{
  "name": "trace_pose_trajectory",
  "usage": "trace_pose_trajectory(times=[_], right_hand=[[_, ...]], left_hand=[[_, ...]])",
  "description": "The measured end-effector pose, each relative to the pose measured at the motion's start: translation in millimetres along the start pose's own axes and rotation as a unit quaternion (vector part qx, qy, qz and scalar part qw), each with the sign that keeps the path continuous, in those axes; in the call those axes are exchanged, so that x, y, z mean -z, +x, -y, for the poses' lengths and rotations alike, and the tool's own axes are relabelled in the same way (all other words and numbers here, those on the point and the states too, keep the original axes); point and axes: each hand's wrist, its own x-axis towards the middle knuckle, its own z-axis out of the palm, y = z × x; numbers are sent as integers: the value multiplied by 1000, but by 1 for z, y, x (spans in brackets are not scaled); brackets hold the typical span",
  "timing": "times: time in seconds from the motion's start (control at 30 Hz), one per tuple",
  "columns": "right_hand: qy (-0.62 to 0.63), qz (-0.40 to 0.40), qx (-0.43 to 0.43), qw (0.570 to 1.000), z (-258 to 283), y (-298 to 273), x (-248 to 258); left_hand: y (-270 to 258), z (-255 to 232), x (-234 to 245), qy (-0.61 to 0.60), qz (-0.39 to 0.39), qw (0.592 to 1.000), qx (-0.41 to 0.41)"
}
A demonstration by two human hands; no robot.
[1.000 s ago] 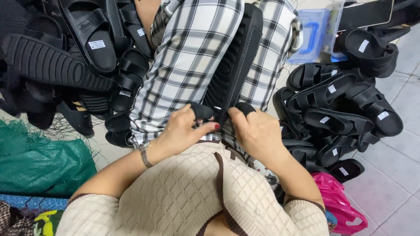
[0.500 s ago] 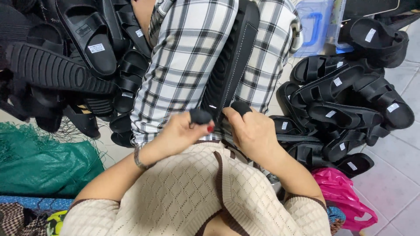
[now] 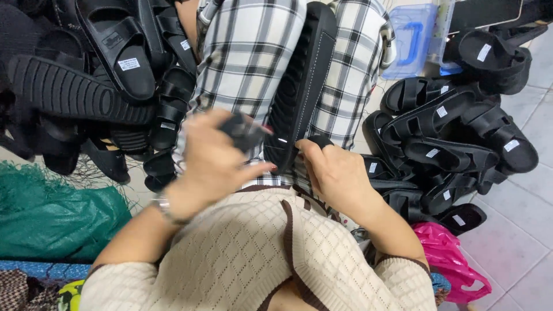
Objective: Hand-sewing the upper part of a sandal to its sole using a needle and thread.
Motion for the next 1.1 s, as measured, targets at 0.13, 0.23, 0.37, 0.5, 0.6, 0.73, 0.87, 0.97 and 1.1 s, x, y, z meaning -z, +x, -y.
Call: trace_pose_trajectory(times=[0.13,0.23,0.37,0.5,0.6,0.73,0.87,0.97,1.1], right_hand=[[-120,-2,-6,993,-4,0,0],[-134,-9,-13,991,-2,-5,1],[-149,-34,-13,988,-3,-6,-7],[-144,28,-46,988,-4,-4,-4],[-178,-2,-10,984,-9,-7,-14],[-199,-74,17,977,-3,-17,-26],[-199,-68,10,978,7,-9,-20],[-182,-48,14,982,6,-7,-12],[-172,-40,40,983,4,-4,-11]], left_hand=[[-8,37,-36,136,-109,948,-267],[-26,19,2,73,-175,975,-117],[-81,59,75,164,-411,896,-33],[-57,32,8,-299,-196,921,156],[-17,44,-26,124,-113,958,-231],[-25,49,-25,81,-82,964,-240],[-45,36,-17,-516,135,845,52],[-49,25,-33,-544,168,809,146],[-34,17,-45,-439,70,843,302]])
